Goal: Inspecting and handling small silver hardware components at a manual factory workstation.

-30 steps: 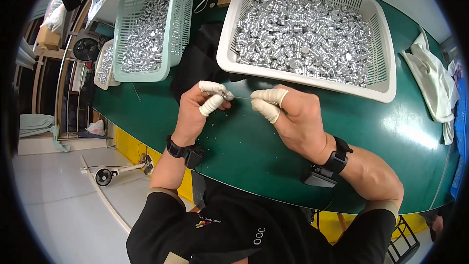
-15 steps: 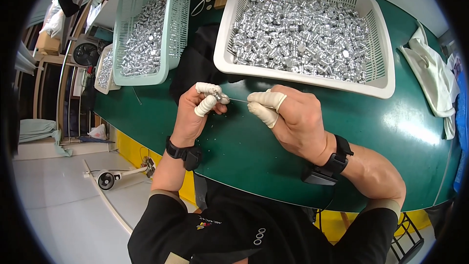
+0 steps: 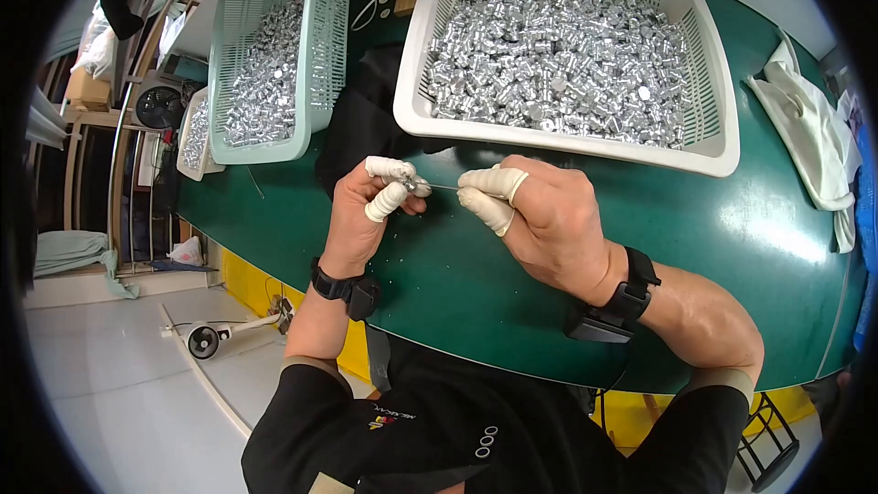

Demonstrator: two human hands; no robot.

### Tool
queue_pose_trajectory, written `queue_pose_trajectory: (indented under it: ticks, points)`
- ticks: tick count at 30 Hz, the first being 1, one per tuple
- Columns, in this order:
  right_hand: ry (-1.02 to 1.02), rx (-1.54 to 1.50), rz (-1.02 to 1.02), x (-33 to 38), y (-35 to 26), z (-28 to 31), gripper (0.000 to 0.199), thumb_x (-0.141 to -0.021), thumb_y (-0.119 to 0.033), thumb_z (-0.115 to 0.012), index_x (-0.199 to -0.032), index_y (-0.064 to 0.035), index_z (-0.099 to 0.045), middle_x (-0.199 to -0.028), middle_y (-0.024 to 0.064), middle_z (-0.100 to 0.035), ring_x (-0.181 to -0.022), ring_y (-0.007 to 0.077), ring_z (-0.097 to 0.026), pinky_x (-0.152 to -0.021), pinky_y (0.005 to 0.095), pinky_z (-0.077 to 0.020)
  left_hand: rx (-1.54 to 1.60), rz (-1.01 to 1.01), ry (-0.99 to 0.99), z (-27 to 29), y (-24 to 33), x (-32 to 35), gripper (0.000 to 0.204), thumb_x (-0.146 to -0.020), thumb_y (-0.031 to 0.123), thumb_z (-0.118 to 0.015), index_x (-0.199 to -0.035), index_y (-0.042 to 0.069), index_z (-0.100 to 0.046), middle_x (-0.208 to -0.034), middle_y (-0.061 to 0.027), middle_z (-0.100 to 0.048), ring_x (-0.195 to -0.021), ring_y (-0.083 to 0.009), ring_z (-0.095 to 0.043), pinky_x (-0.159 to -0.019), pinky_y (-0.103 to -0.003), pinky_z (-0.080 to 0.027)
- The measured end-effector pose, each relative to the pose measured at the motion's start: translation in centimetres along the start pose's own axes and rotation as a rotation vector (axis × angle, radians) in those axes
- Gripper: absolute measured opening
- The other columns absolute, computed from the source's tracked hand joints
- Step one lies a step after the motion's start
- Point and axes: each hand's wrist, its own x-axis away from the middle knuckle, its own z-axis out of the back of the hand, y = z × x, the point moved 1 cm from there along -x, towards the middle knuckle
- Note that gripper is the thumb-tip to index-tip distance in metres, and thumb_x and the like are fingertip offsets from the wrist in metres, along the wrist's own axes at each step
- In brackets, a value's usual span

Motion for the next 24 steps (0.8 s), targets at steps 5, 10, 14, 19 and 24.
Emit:
queue_pose_trajectory:
  ticks: [5,10,14,19,24]
  points:
    - [-0.048,0.027,0.014,0.4,0.3,-0.2,0.016,-0.086,-0.003,-0.075,-0.101,-0.002,-0.07,-0.073,0.011,-0.064,-0.06,0.0219,-0.062,-0.055,0.0291,-0.0471,-0.036,-0.016,-0.014,-0.3,0.0,0.2,0.02,-0.093,0.013,-0.072,-0.109,0.003,-0.066,-0.098,-0.0111,-0.073,-0.083,-0.0169,-0.071,-0.074,-0.028,-0.057]
    - [-0.033,-0.207,-0.347,1.5,0.3,-1.1,0.012,-0.092,-0.006,-0.069,-0.102,-0.0005,-0.071,-0.076,0.0086,-0.068,-0.063,0.0151,-0.063,-0.056,0.0266,-0.0486,-0.05,-0.032,-0.018,-0.5,-0.2,0.3,0.018,-0.091,0.006,-0.072,-0.108,0.001,-0.066,-0.099,-0.0102,-0.073,-0.086,-0.0165,-0.07,-0.076,-0.029,-0.057]
    - [-0.009,-0.452,-0.743,1.6,0.5,-1.3,0.015,-0.097,-0.01,-0.063,-0.104,-0.0001,-0.072,-0.079,0.0057,-0.07,-0.065,0.0091,-0.062,-0.057,0.0233,-0.0484,-0.045,-0.047,-0.017,-0.6,-0.3,0.4,0.018,-0.091,0.005,-0.073,-0.106,0.0,-0.066,-0.098,-0.0102,-0.073,-0.086,-0.016,-0.07,-0.077,-0.028,-0.057]
    - [-0.059,-0.222,-0.334,1.9,0.2,-1.5,0.019,-0.101,-0.015,-0.06,-0.104,-0.0014,-0.073,-0.081,0.0037,-0.071,-0.067,0.0052,-0.061,-0.058,0.0194,-0.0458,-0.042,-0.035,0.002,-0.8,-0.3,0.3,0.018,-0.09,0.003,-0.074,-0.106,0.0,-0.066,-0.098,-0.0097,-0.073,-0.086,-0.0159,-0.07,-0.078,-0.028,-0.057]
    - [-0.038,-0.501,-0.826,1.4,0.9,-1.3,0.02,-0.101,-0.016,-0.06,-0.106,-0.0019,-0.073,-0.082,0.0037,-0.071,-0.068,0.0047,-0.06,-0.059,0.0187,-0.0455,-0.075,-0.081,-0.031,-0.9,-0.7,0.4,0.019,-0.09,0.009,-0.074,-0.105,0.001,-0.066,-0.097,-0.0119,-0.073,-0.083,-0.0175,-0.07,-0.076,-0.029,-0.057]
